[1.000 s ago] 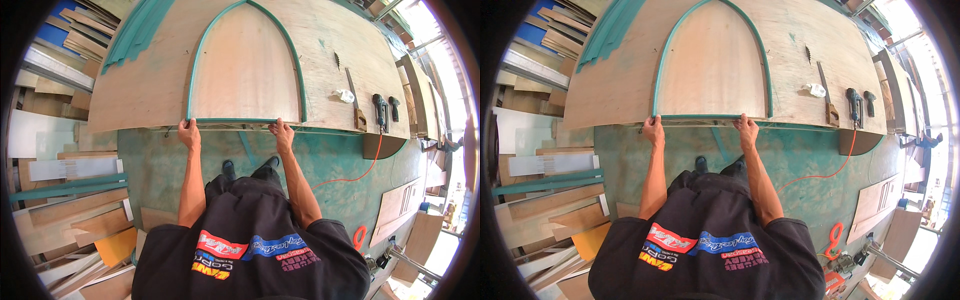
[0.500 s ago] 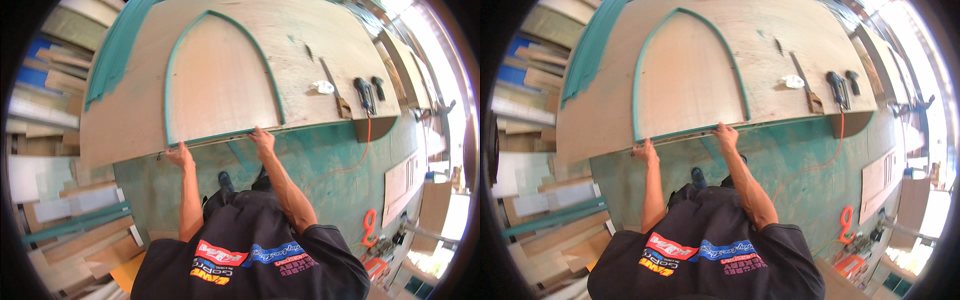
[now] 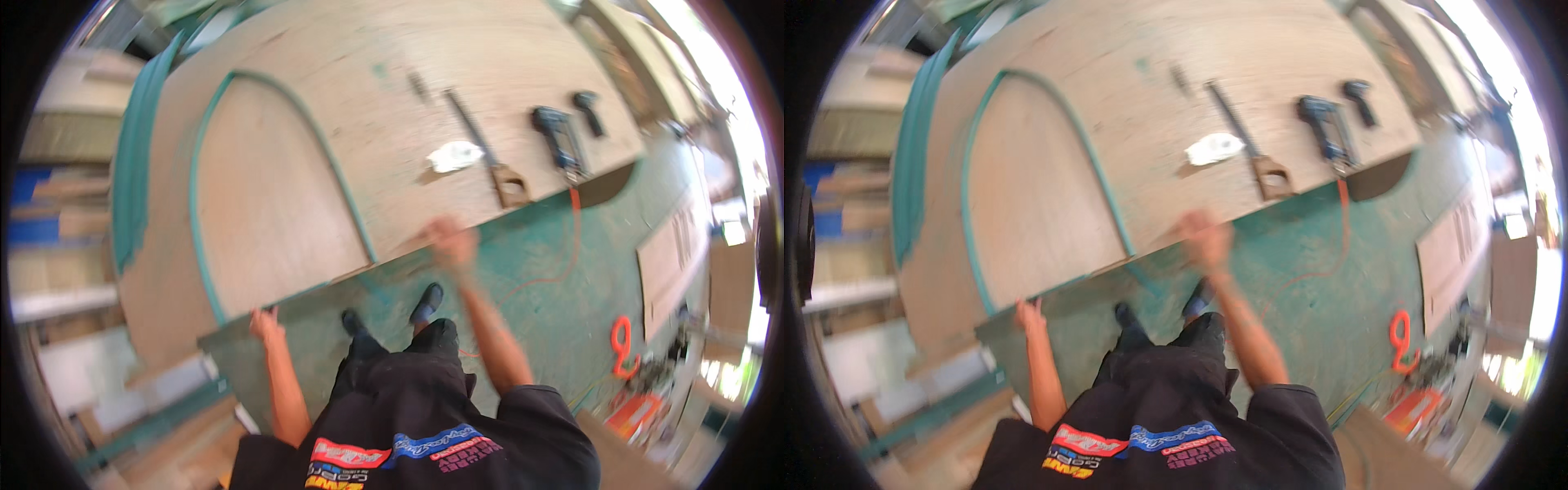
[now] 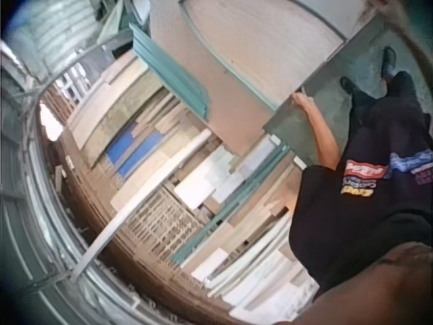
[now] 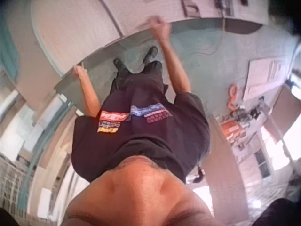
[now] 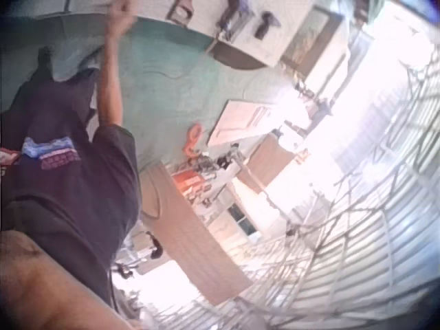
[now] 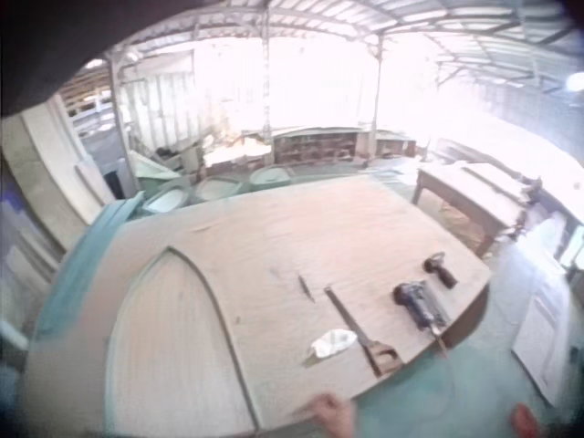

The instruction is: The person saws a green wood trim by hand, wipes the piece with a cloth, and attaches it to the edge of a curved plywood board using a pneumatic nail gun.

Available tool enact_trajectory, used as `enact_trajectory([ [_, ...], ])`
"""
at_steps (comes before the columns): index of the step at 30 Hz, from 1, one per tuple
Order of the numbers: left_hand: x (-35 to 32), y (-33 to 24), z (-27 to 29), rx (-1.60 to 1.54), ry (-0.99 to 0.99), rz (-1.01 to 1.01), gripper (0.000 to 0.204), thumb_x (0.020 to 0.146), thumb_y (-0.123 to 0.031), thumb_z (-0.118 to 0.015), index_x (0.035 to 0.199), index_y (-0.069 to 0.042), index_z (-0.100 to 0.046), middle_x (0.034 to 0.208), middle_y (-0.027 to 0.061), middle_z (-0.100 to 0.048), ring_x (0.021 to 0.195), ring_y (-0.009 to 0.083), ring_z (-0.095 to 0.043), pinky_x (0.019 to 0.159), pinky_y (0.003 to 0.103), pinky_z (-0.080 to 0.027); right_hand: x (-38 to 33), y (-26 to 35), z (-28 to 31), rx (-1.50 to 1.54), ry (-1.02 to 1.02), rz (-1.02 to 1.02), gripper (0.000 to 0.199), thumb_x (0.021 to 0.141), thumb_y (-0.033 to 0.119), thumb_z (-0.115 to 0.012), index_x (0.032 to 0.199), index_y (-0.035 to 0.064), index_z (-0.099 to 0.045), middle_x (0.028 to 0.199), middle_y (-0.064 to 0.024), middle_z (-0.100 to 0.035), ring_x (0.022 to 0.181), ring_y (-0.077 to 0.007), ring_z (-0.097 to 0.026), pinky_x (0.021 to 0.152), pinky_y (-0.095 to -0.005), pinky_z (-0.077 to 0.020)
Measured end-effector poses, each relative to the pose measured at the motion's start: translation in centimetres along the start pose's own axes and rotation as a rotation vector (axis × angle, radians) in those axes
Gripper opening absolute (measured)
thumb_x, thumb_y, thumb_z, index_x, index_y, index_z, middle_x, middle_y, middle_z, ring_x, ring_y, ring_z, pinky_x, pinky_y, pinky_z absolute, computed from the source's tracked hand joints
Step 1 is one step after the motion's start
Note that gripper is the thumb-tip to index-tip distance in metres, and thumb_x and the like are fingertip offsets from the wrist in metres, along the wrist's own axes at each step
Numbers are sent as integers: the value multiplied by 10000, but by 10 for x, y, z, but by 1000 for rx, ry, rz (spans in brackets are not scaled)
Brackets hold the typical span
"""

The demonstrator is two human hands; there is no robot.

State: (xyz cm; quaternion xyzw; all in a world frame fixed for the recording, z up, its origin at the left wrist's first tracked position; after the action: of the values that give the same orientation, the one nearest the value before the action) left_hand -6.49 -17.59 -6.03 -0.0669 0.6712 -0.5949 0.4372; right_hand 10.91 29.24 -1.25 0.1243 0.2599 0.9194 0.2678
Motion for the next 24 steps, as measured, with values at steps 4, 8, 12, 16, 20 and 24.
enact_trajectory([
  [4, -16, 2, -22, 144, -49, -84, 349, 1068, -208, -516, 1124, 123, -606, 1081, 177, -655, 939, 269, -665, 827, 457, -658, 108, -235, 133, -312, -538, -156, 605, 958, 418, -708, 1356, -26, -609, 1429, -227, -579, 1310, -385, -563, 1075, -482, -459],
  [8, -24, 0, -31, 207, -37, -75, 307, 1075, -204, -511, 1081, 87, -609, 983, 130, -643, 826, 212, -648, 806, 421, -661, 175, -357, 183, -573, -271, -170, 995, 945, 646, -618, 1575, -57, -302, 1537, -318, -436, 1419, -465, -435, 1177, -512, -347],
  [12, -29, -9, 5, 234, -75, -203, 314, 1081, -227, -512, 1009, 64, -606, 911, 110, -622, 761, 192, -629, 795, 412, -660, 220, -335, 143, -706, -135, -453, 900, 952, 681, -534, 1592, 78, -340, 1481, -306, -507, 1377, -449, -500, 1126, -529, -400],
  [16, -43, 3, -2, 228, -77, -351, 278, 1064, -179, -563, 1177, 64, -486, 967, 150, -598, 840, 212, -625, 834, 422, -647, 234, -357, 165, -617, -62, -626, 719, 948, 443, -562, 1568, 129, -378, 1422, -238, -598, 1339, -426, -554, 1112, -575, -382],
  [20, -63, 12, -27, 221, -81, -536, 405, 1044, -146, -614, 1331, 5, -371, 1078, 195, -582, 912, 247, -626, 868, 430, -634, 196, -370, 199, -672, -183, -628, 729, 892, 427, -558, 1570, 210, -405, 1371, -180, -658, 1293, -419, -596, 1094, -558, -392],
  [24, -53, 1, -3, 244, 109, -567, 429, 1022, -157, -643, 1356, 24, -442, 1135, 208, -606, 983, 267, -651, 905, 409, -622, 110, -255, 201, -539, -436, -681, 728, 849, 520, -632, 1481, 171, -538, 1275, -177, -708, 1191, -380, -661, 1023, -477, -462],
])
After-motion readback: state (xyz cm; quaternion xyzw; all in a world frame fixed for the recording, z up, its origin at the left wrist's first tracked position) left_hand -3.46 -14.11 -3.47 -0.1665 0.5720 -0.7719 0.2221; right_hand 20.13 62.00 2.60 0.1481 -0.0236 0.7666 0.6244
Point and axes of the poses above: each hand's wrist, its own x-axis towards the middle knuckle, its own z-axis out of the back of the hand, y = z × x, the point moved 1 cm from there along x, towards the middle knuckle
